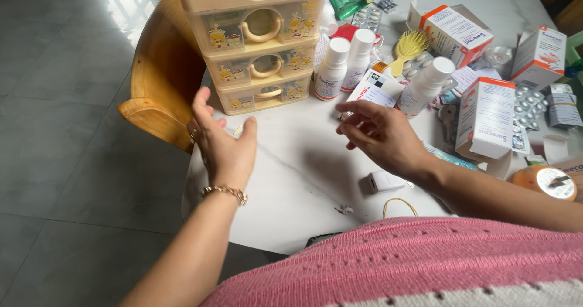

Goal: The person organizes medicine by picking up medicine boxes and blister packs, placing them into a small plastic drawer unit, and reading a paper document.

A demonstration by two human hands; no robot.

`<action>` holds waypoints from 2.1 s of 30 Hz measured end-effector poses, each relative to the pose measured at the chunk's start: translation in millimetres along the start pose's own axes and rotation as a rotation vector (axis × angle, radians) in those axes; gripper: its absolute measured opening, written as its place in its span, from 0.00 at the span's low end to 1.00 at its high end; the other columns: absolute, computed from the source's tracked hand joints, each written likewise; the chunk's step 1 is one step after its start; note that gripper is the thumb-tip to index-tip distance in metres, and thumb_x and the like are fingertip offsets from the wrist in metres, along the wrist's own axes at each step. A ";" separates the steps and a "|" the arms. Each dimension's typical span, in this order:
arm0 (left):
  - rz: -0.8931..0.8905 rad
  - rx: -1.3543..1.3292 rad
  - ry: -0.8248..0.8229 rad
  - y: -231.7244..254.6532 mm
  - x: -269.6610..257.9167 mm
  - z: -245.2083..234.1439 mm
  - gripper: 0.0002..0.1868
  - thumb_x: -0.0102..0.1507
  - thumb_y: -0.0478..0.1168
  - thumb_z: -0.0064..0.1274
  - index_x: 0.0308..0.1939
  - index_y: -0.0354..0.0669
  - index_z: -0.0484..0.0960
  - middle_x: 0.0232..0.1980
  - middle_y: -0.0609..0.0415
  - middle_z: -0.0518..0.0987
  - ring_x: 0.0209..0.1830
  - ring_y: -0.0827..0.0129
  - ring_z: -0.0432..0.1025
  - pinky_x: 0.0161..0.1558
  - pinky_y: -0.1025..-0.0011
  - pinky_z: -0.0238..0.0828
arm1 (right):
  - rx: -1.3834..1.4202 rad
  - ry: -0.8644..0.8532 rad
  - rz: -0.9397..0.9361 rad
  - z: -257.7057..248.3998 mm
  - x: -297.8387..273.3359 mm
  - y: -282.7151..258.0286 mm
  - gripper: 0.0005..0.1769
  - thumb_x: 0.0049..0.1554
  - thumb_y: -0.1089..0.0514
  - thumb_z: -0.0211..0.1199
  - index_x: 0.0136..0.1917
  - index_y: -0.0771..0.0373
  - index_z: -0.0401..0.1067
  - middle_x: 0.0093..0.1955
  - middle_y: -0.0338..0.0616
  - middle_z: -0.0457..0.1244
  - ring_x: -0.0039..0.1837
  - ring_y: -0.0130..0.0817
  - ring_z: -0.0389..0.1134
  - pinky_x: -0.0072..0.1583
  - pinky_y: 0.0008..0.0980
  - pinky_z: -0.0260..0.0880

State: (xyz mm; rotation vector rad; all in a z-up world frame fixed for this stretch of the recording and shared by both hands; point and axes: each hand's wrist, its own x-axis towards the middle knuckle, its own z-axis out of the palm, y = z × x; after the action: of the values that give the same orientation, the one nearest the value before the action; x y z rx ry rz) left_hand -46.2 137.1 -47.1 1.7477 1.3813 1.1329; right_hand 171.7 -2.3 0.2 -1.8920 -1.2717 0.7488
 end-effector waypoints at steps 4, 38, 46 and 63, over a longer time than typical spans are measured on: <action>0.021 -0.058 -0.069 18.1 -30.8 6.8 0.44 0.55 0.38 0.65 0.72 0.54 0.59 0.66 0.43 0.64 0.57 0.61 0.68 0.59 0.61 0.68 | 0.074 0.053 0.030 -19.6 -26.0 10.1 0.19 0.61 0.60 0.59 0.65 0.61 0.72 0.49 0.42 0.72 0.47 0.27 0.73 0.51 0.28 0.76; 0.485 -0.207 -0.482 185.9 -177.3 145.1 0.11 0.61 0.37 0.59 0.48 0.50 0.85 0.52 0.56 0.79 0.48 0.66 0.76 0.45 0.70 0.79 | -0.662 0.543 0.739 -297.4 -187.8 197.0 0.23 0.53 0.53 0.68 0.62 0.55 0.79 0.52 0.56 0.72 0.57 0.58 0.73 0.60 0.53 0.70; 0.116 -0.422 -0.705 211.9 -200.4 163.3 0.21 0.63 0.50 0.56 0.56 0.44 0.81 0.51 0.53 0.87 0.46 0.75 0.81 0.45 0.76 0.79 | -0.797 0.414 0.258 -257.3 -194.1 105.5 0.28 0.55 0.56 0.64 0.70 0.55 0.72 0.42 0.52 0.69 0.46 0.52 0.71 0.51 0.48 0.71; -0.536 -0.510 -0.219 184.7 -179.7 48.6 0.41 0.52 0.66 0.46 0.65 0.50 0.70 0.49 0.48 0.85 0.36 0.67 0.77 0.32 0.66 0.78 | -0.364 0.053 -0.915 -172.0 -160.4 31.4 0.14 0.61 0.56 0.69 0.59 0.60 0.76 0.47 0.45 0.67 0.54 0.42 0.68 0.55 0.39 0.69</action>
State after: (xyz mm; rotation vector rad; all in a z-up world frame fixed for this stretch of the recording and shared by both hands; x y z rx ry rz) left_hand 61.7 -81.5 49.7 1.0203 1.1897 0.8615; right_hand 268.0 -202.7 83.2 -1.3103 -2.0895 -0.0213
